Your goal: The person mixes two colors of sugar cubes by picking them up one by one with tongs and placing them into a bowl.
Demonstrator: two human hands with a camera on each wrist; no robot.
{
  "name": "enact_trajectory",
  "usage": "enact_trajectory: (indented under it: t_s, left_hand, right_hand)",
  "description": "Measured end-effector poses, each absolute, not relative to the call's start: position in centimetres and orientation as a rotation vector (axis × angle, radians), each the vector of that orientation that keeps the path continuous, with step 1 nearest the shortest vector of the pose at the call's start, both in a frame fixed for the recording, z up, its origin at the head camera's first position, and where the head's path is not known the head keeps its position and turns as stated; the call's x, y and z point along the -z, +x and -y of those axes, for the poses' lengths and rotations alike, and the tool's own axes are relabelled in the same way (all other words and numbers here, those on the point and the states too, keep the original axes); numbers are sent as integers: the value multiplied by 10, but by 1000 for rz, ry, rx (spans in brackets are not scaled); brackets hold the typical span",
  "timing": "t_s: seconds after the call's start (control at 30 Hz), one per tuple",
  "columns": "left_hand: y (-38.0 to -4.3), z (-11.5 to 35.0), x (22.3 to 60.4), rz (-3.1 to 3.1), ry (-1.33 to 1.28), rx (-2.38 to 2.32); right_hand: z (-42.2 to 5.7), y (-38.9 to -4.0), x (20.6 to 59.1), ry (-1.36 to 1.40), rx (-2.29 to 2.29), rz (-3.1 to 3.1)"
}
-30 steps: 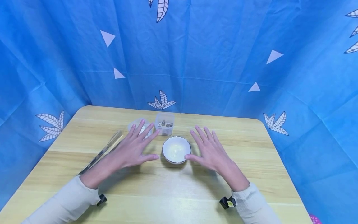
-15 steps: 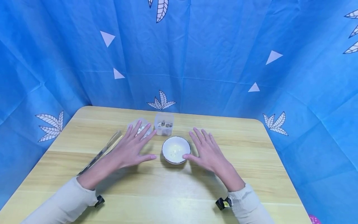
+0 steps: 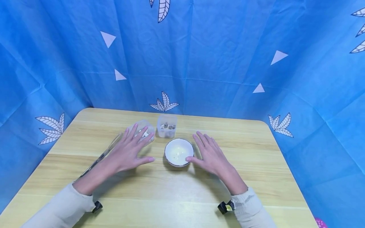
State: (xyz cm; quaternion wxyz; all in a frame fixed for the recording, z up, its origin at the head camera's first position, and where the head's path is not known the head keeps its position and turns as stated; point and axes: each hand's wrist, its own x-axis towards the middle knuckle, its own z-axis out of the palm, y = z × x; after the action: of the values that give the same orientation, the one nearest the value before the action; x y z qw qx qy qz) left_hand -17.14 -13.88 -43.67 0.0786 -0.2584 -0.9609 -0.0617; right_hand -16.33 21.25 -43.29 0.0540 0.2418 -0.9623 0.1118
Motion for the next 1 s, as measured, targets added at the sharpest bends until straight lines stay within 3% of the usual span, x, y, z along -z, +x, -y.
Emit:
enact_trajectory:
  t_s: [1.0]
  left_hand:
    - [-170, 169, 444, 2958, -615, 184]
  right_hand:
    - [-206, -166, 442, 675, -577, 2946]
